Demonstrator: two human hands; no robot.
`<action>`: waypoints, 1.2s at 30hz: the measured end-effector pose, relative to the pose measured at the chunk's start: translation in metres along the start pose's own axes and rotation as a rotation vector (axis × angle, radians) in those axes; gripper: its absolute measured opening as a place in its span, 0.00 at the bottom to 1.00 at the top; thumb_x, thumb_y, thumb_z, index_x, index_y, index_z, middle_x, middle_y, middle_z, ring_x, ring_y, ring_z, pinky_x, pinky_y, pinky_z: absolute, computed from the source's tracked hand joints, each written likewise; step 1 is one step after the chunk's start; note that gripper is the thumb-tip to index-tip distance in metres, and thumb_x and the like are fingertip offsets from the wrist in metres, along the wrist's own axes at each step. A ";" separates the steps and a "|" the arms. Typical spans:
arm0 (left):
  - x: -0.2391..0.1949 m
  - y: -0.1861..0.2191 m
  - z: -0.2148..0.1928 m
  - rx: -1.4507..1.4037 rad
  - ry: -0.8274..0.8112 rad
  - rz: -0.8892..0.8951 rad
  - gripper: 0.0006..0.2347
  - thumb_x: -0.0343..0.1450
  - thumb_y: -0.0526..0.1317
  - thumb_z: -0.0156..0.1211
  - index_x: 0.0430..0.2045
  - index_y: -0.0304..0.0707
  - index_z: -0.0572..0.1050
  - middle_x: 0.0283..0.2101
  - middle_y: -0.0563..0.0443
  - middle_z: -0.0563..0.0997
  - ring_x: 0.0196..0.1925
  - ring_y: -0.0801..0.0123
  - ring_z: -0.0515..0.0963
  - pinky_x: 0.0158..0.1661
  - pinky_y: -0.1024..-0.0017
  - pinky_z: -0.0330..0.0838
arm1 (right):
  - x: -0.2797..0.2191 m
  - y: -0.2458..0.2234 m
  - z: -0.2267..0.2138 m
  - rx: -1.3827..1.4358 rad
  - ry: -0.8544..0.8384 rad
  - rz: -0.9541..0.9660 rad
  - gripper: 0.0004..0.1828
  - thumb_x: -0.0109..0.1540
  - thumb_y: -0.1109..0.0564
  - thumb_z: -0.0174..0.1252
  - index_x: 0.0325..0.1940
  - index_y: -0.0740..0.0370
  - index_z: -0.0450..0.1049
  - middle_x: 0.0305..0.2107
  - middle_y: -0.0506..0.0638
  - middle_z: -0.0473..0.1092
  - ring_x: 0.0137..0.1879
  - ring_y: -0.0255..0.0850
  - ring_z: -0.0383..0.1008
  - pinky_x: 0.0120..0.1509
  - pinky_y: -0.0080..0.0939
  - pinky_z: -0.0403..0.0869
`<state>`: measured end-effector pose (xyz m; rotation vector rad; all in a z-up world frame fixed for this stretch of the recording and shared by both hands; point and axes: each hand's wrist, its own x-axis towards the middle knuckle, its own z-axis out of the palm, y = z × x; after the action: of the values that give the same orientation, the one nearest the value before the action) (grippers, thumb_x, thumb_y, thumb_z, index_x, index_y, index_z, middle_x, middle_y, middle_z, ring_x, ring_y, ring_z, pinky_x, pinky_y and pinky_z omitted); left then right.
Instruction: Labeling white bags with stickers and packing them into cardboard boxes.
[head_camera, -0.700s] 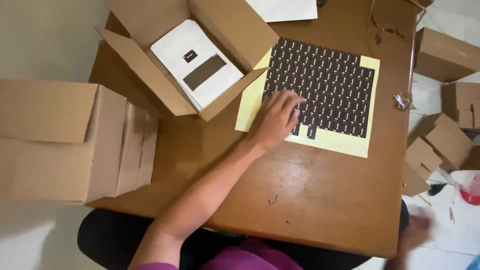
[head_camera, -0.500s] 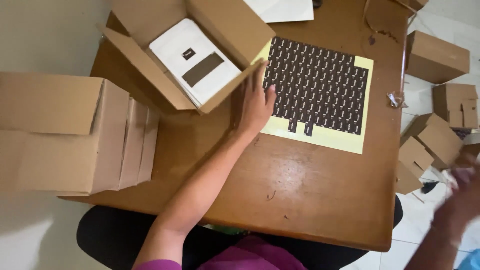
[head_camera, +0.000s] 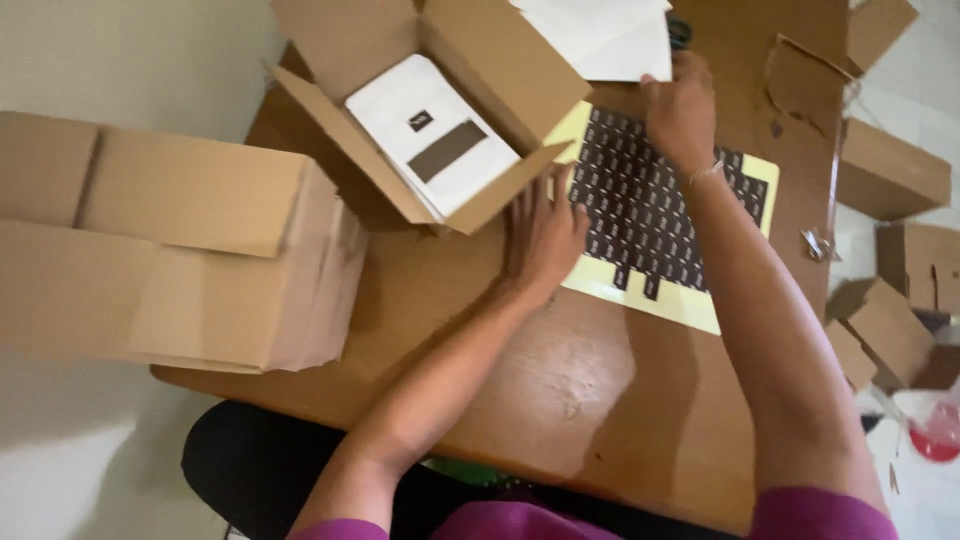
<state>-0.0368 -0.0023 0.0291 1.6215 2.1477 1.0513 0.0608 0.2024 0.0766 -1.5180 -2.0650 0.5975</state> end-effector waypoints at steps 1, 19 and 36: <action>0.000 0.002 -0.002 0.002 0.011 -0.009 0.25 0.74 0.43 0.56 0.67 0.38 0.60 0.66 0.38 0.69 0.64 0.52 0.70 0.60 0.54 0.66 | 0.022 0.030 0.016 0.001 -0.007 -0.012 0.24 0.69 0.52 0.55 0.65 0.67 0.64 0.60 0.63 0.67 0.63 0.58 0.67 0.61 0.59 0.67; 0.001 0.000 0.015 0.044 -0.016 0.023 0.24 0.75 0.42 0.54 0.66 0.39 0.60 0.68 0.36 0.67 0.66 0.49 0.71 0.60 0.52 0.67 | 0.059 0.156 0.013 -0.026 -0.157 -0.231 0.10 0.67 0.61 0.53 0.33 0.55 0.77 0.32 0.41 0.72 0.39 0.31 0.67 0.39 0.34 0.63; -0.037 0.015 0.075 -0.221 0.741 1.177 0.06 0.73 0.38 0.58 0.42 0.52 0.76 0.47 0.56 0.74 0.50 0.68 0.76 0.52 0.65 0.70 | -0.096 -0.060 0.010 0.002 0.055 -1.094 0.09 0.61 0.62 0.67 0.44 0.53 0.81 0.46 0.51 0.74 0.60 0.56 0.71 0.62 0.51 0.73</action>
<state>0.0311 -0.0045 -0.0219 2.6893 1.0446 2.3779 0.0346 0.0934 0.0927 -0.2260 -2.4134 0.1107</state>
